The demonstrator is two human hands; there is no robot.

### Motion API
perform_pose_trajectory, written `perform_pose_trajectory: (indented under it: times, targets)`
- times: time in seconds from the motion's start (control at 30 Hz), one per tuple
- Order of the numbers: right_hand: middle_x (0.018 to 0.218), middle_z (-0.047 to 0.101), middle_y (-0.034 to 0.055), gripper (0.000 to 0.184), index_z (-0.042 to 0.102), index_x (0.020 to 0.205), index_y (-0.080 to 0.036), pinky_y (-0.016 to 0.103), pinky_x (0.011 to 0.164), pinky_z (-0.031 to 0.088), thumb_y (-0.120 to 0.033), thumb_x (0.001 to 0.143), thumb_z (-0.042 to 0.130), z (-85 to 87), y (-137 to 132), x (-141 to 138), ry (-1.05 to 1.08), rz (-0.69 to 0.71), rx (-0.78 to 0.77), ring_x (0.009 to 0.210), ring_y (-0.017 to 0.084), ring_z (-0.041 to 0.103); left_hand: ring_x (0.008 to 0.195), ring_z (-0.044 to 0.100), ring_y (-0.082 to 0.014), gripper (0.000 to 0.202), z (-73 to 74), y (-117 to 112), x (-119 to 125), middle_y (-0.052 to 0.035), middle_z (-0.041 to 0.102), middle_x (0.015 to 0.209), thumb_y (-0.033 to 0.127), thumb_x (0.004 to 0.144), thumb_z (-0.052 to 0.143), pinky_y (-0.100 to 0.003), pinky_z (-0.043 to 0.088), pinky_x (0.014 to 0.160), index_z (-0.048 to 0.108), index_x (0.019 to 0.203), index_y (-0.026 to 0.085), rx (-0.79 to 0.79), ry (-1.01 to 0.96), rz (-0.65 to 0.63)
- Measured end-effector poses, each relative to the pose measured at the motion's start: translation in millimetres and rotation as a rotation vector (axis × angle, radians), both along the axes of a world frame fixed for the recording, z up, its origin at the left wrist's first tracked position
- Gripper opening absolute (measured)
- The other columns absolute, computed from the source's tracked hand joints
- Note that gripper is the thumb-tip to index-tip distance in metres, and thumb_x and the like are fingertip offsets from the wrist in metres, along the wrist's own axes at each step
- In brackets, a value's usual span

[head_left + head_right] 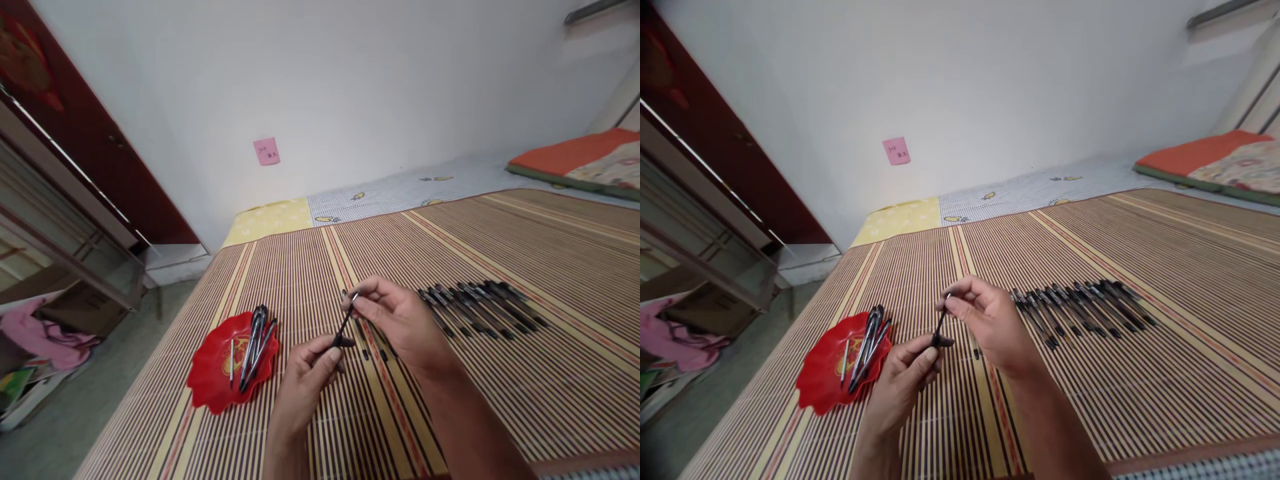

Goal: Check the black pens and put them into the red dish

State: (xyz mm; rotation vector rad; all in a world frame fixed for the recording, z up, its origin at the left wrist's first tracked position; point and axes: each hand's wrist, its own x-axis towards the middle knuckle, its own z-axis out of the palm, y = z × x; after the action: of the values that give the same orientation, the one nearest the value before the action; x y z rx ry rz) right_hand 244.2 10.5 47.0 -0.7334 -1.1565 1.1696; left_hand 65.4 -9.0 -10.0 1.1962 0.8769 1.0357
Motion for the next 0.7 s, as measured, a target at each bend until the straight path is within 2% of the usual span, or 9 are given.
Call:
perform_pose_trajectory:
  times: [0.13,0.23,0.37,0.47,0.53,0.6,0.7]
  targets:
    - [0.084,0.073,0.0024,0.007,0.074,0.087,-0.022,0.027,0.075,0.053,-0.026,0.083,0.071,-12.7,6.6,-5.5,-0.105,0.225,0.000,0.080,0.015,0.068,0.051,0.034,-0.0058,0.026,4.1,-0.6,1.3,0.0002,0.051,0.064,0.035,0.087,0.070,-0.021,0.022,0.048,0.077,0.100,0.013,-0.034,-0.166,-0.045]
    - [0.089,0.072,0.0031,0.010,0.076,0.089,-0.022,0.028,0.076,0.053,-0.027,0.083,0.070,-15.8,7.6,-8.7,-0.156,0.286,0.015,0.082,0.016,0.066,0.049,0.035,-0.0051,0.023,9.0,-2.4,1.7,0.0007,0.050,0.062,0.035,0.084,0.074,-0.021,0.022,0.046,0.076,0.089,0.012,-0.076,-0.280,-0.058]
    - [0.086,0.071,0.0027,0.008,0.075,0.085,-0.023,0.028,0.076,0.052,-0.027,0.081,0.069,-14.6,6.9,-12.2,-0.165,0.289,0.016,0.082,0.016,0.064,0.049,0.037,-0.0053,0.023,10.4,-3.7,1.1,0.0005,0.051,0.063,0.034,0.081,0.077,-0.020,0.023,0.046,0.073,0.084,0.012,-0.119,-0.345,-0.068]
    - [0.080,0.067,0.0012,0.004,0.071,0.077,-0.022,0.026,0.070,0.050,-0.026,0.078,0.072,-17.4,9.3,-15.1,-0.195,0.231,0.017,0.077,0.015,0.061,0.049,0.035,-0.0050,0.023,8.7,-1.9,0.3,0.0017,0.048,0.061,0.035,0.083,0.075,-0.020,0.023,0.045,0.072,0.084,0.012,-0.084,-0.293,-0.065]
    - [0.076,0.065,-0.0001,0.010,0.067,0.072,-0.021,0.025,0.067,0.049,-0.026,0.074,0.076,-20.1,11.9,-16.4,-0.228,0.166,0.004,0.073,0.014,0.060,0.049,0.034,-0.0050,0.023,7.7,-0.3,-0.2,0.0025,0.047,0.061,0.035,0.085,0.072,-0.020,0.024,0.046,0.073,0.086,0.011,-0.050,-0.239,-0.040]
    - [0.079,0.066,0.0005,0.013,0.068,0.077,-0.020,0.027,0.070,0.051,-0.027,0.073,0.078,-21.4,13.9,-16.5,-0.244,0.142,-0.035,0.075,0.015,0.062,0.050,0.034,-0.0050,0.024,7.5,0.8,-0.8,0.0025,0.047,0.062,0.035,0.087,0.071,-0.020,0.024,0.046,0.074,0.090,0.011,-0.034,-0.211,-0.016]
    - [0.096,0.071,0.0052,0.019,0.072,0.098,-0.021,0.034,0.086,0.053,-0.029,0.081,0.071,-19.7,14.6,-14.5,-0.230,0.222,-0.035,0.094,0.019,0.066,0.050,0.034,-0.0047,0.025,8.4,1.0,-1.3,0.0022,0.050,0.064,0.036,0.087,0.070,-0.020,0.024,0.046,0.074,0.094,0.012,-0.053,-0.228,-0.010]
